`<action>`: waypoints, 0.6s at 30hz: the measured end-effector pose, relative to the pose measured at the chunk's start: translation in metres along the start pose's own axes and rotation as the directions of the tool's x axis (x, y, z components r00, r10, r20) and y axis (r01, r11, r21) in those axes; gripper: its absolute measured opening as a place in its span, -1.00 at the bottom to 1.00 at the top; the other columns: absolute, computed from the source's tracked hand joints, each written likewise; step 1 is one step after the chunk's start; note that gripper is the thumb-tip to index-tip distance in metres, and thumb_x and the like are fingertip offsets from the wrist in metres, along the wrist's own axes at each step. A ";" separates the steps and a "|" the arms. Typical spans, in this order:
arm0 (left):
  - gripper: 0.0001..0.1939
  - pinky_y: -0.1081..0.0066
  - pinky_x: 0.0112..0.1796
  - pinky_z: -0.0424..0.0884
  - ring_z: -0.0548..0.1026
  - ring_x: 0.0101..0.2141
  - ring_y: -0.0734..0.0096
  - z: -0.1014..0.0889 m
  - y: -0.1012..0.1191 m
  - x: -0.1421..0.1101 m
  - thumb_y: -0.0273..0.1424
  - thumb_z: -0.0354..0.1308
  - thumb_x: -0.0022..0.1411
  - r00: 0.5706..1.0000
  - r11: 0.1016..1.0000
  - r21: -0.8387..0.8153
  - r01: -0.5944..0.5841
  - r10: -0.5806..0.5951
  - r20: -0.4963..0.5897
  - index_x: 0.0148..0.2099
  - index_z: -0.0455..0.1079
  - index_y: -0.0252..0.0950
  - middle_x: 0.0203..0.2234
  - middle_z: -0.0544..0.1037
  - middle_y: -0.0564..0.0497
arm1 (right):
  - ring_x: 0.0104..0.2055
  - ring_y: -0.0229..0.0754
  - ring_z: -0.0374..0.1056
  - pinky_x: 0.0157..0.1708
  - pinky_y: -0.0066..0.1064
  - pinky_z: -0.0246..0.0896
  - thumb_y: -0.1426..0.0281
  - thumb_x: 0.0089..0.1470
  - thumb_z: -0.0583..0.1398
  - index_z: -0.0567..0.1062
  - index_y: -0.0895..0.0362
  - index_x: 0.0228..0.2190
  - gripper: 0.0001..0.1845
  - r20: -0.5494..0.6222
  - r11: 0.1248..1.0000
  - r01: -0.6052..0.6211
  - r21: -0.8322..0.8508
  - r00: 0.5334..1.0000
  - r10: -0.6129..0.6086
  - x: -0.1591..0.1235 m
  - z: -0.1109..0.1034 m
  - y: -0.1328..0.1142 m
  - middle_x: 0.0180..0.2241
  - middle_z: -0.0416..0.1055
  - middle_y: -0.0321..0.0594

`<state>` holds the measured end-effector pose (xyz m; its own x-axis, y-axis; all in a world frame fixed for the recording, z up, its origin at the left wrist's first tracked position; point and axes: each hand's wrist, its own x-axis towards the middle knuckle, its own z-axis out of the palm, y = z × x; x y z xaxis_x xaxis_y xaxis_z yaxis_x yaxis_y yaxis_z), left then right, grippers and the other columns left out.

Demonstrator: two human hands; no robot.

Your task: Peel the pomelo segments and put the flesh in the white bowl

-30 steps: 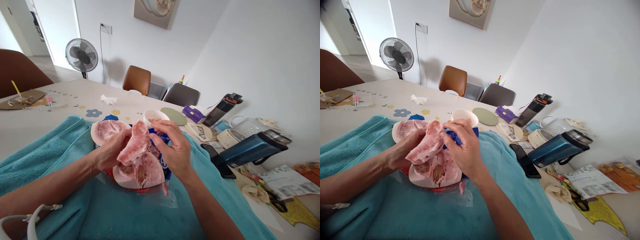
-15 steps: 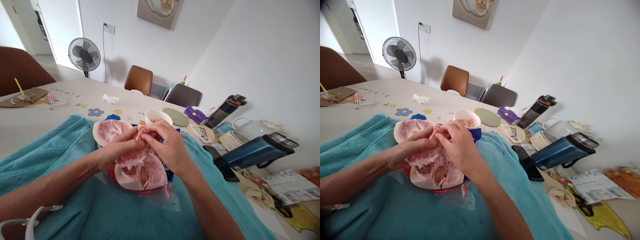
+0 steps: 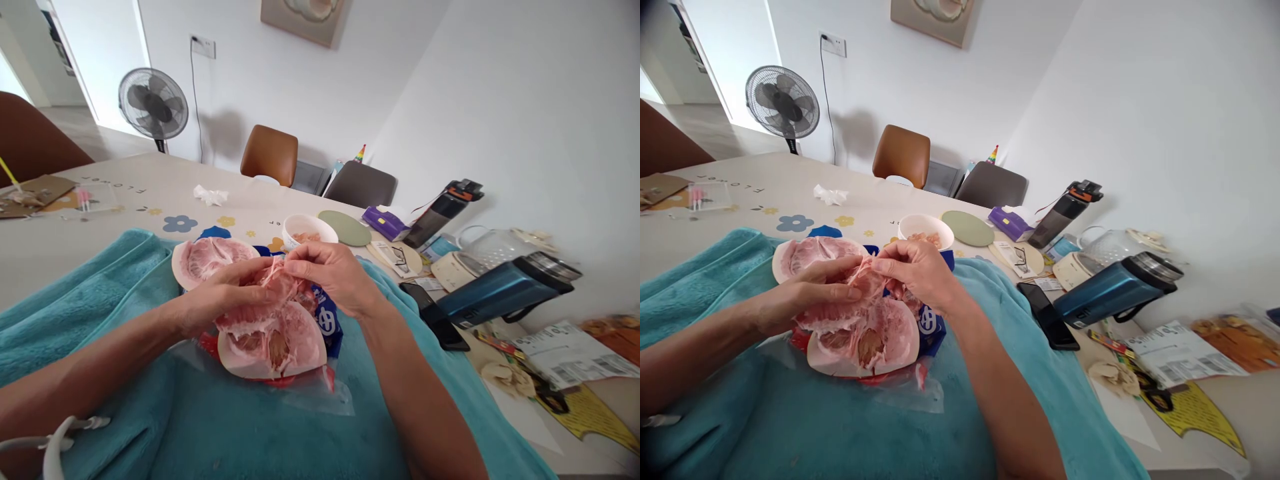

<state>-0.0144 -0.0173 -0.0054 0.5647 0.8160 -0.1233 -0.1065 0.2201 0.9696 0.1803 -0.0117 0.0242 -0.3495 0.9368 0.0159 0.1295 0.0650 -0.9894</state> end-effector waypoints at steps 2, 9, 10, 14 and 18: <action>-0.53 0.33 -0.21 0.41 0.51 -0.13 0.03 -0.001 0.000 0.001 -0.35 0.32 0.02 1.000 1.000 -0.013 0.012 -0.012 -0.006 0.04 0.49 -0.19 -0.22 0.61 -0.06 | -0.66 -0.42 0.19 -0.71 -0.59 0.10 0.28 -0.04 0.32 0.48 0.17 -0.53 -0.78 -0.008 0.996 -0.026 0.087 1.000 0.026 0.001 0.001 0.002 -0.65 0.30 -0.41; -0.50 0.37 -0.25 0.40 0.52 -0.18 0.10 -0.003 0.000 0.003 -0.37 0.30 0.04 0.999 0.998 -0.053 0.022 -0.020 0.031 0.08 0.46 -0.16 -0.29 0.60 -0.03 | -0.63 -0.42 0.18 -0.70 -0.60 0.10 0.30 -0.05 0.36 0.51 0.17 -0.49 -0.80 0.007 0.941 -0.062 0.334 0.998 0.064 0.008 -0.002 0.007 -0.62 0.32 -0.38; -0.50 0.38 -0.26 0.39 0.52 -0.19 0.12 -0.003 0.001 0.002 -0.38 0.31 0.04 0.999 0.998 -0.060 0.018 -0.016 0.042 0.09 0.46 -0.16 -0.28 0.60 -0.03 | -0.63 -0.42 0.17 -0.70 -0.60 0.09 0.30 -0.06 0.36 0.52 0.17 -0.49 -0.80 -0.006 0.935 -0.053 0.351 0.998 0.059 0.008 -0.003 0.006 -0.62 0.31 -0.38; -0.48 0.40 -0.30 0.38 0.52 -0.20 0.15 -0.001 0.000 0.003 -0.39 0.33 0.03 1.000 0.997 -0.080 0.010 -0.010 -0.001 0.09 0.45 -0.17 -0.23 0.60 -0.04 | -0.60 -0.42 0.19 -0.71 -0.62 0.07 0.32 -0.06 0.36 0.56 0.15 -0.47 -0.84 -0.093 0.915 0.015 0.403 0.995 0.024 -0.001 0.002 -0.006 -0.60 0.33 -0.38; -0.45 0.35 -0.26 0.40 0.54 -0.18 0.11 -0.003 -0.005 0.005 -0.37 0.36 -0.01 0.997 0.994 -0.102 0.029 -0.036 -0.070 0.09 0.45 -0.12 -0.25 0.62 -0.01 | -0.70 -0.42 0.10 -0.76 -0.59 -0.02 0.31 -0.04 0.34 0.60 0.10 -0.46 -0.89 0.032 0.914 -0.048 0.404 0.999 0.038 -0.024 0.026 -0.024 -0.71 0.27 -0.41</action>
<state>-0.0137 -0.0129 -0.0120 0.5097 0.8428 -0.1729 -0.1732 0.2974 0.9389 0.1612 -0.0445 0.0436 -0.3742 0.9270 -0.0265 -0.2396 -0.1243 -0.9629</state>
